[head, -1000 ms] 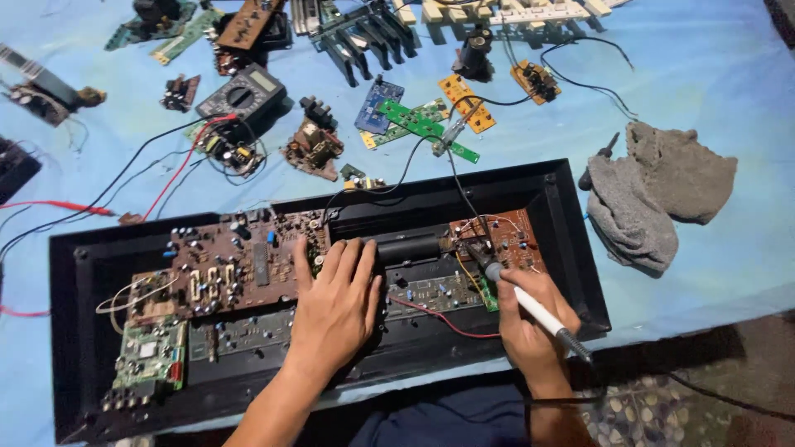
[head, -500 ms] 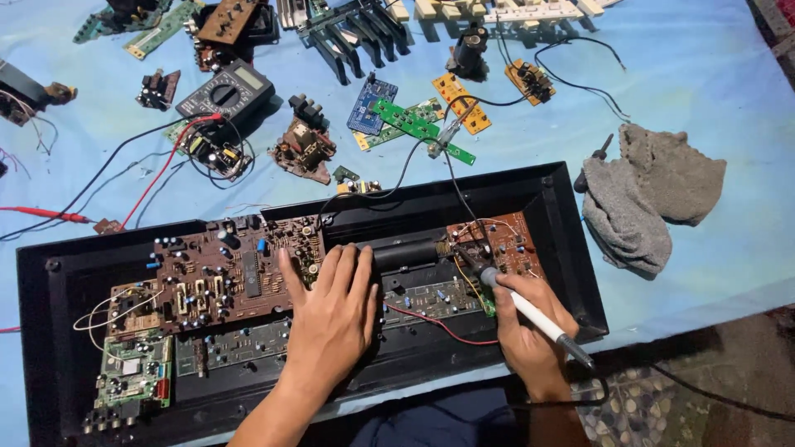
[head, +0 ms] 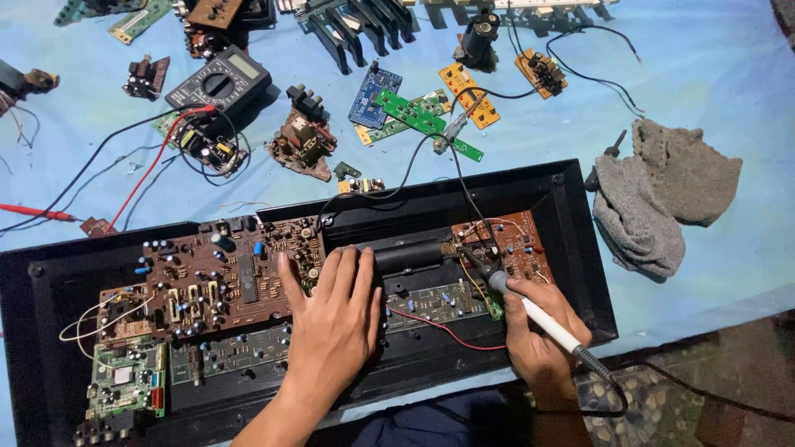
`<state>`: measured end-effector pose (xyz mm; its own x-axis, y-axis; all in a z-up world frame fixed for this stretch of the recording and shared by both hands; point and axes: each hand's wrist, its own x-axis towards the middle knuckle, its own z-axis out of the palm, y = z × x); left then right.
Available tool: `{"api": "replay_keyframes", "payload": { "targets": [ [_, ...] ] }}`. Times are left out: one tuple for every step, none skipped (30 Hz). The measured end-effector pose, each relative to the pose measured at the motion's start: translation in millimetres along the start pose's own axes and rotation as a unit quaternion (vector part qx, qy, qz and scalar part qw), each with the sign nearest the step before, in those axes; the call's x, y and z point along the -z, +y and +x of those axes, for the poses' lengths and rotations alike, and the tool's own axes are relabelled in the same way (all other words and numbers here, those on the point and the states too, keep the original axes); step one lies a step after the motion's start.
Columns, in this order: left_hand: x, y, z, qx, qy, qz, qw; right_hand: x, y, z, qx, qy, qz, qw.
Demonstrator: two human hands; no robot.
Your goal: Soldering components and wires onto a circuit board inside an electronic keyboard casing
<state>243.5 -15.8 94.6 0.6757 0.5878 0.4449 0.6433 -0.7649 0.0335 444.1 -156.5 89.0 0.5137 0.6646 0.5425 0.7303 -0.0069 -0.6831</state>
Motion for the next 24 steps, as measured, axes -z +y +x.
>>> {"api": "replay_keyframes", "payload": {
  "targets": [
    [0.7,0.6,0.3,-0.002,-0.002,0.000,1.000,0.8,-0.7,1.3,-0.003,0.001,0.000,1.000],
    [1.6,1.0,0.6,-0.001,-0.003,0.003,1.000,1.6,-1.6,2.5,0.005,-0.009,0.005,1.000],
    [2.1,1.5,1.1,0.002,-0.003,0.007,1.000,2.2,-1.9,4.8,0.015,-0.019,0.010,1.000],
    [1.7,1.8,1.3,0.001,-0.003,0.007,1.000,2.0,-0.9,3.0,0.014,-0.018,0.010,1.000],
    [1.6,1.8,1.4,0.003,-0.005,0.006,1.000,1.1,0.4,2.5,0.008,-0.015,0.011,1.000],
    [1.8,1.5,1.3,0.005,-0.007,0.005,1.000,0.2,1.2,1.8,0.003,-0.011,0.013,1.000],
    [0.5,0.9,0.5,0.007,-0.005,0.006,1.000,-0.5,2.2,1.8,0.005,-0.011,0.014,1.000],
    [-1.0,0.6,-0.1,0.010,-0.004,0.008,1.000,-0.9,3.5,2.0,0.000,-0.012,0.007,1.000],
    [-2.1,1.2,-0.7,0.010,-0.004,0.008,1.000,0.4,4.0,0.8,-0.009,-0.012,-0.003,1.000],
    [-0.4,1.2,1.0,0.009,-0.005,0.008,1.000,0.2,0.9,3.5,-0.009,-0.011,-0.004,1.000],
    [1.1,1.6,1.6,0.010,-0.006,0.002,1.000,0.4,-2.4,4.7,-0.010,-0.011,-0.011,1.000],
    [2.6,1.9,2.1,0.011,-0.007,-0.004,1.000,0.5,-5.7,5.8,-0.010,-0.010,-0.019,1.000],
    [2.6,2.3,1.7,0.010,-0.008,-0.004,1.000,0.6,-4.4,4.9,-0.012,-0.011,-0.018,1.000],
    [3.2,2.7,1.2,0.009,-0.011,-0.001,1.000,1.0,-3.4,4.0,-0.009,-0.014,-0.019,1.000],
    [3.6,2.6,2.3,0.008,-0.011,0.004,1.000,0.7,-1.8,4.7,-0.004,-0.016,-0.018,1.000],
    [3.3,2.3,2.1,0.007,-0.010,0.005,1.000,0.4,-2.3,5.4,-0.003,-0.015,-0.017,1.000],
    [2.2,2.2,1.2,0.008,-0.009,0.006,1.000,0.2,-2.6,6.0,0.003,-0.014,-0.009,1.000],
    [1.3,1.9,0.4,0.008,-0.009,0.006,1.000,0.0,-3.0,6.6,0.009,-0.013,0.000,1.000],
    [1.9,2.0,0.7,0.008,-0.008,0.007,1.000,0.1,-1.8,6.1,0.009,-0.012,0.000,1.000],
    [2.5,2.2,1.0,0.010,-0.008,0.004,1.000,0.4,-0.5,5.7,0.008,-0.014,-0.001,1.000],
    [2.0,2.3,1.1,0.011,-0.007,0.000,1.000,0.5,1.2,4.7,0.009,-0.015,-0.003,1.000],
    [1.4,2.2,1.9,0.010,-0.005,0.000,1.000,0.6,0.1,5.1,0.010,-0.013,-0.004,1.000],
    [1.7,2.5,1.6,0.009,-0.005,0.001,1.000,1.0,-1.4,4.8,0.005,-0.015,0.003,1.000],
    [2.0,2.5,1.4,0.008,-0.005,0.003,1.000,1.2,-2.9,4.6,-0.001,-0.016,0.009,1.000]
  ]
}}
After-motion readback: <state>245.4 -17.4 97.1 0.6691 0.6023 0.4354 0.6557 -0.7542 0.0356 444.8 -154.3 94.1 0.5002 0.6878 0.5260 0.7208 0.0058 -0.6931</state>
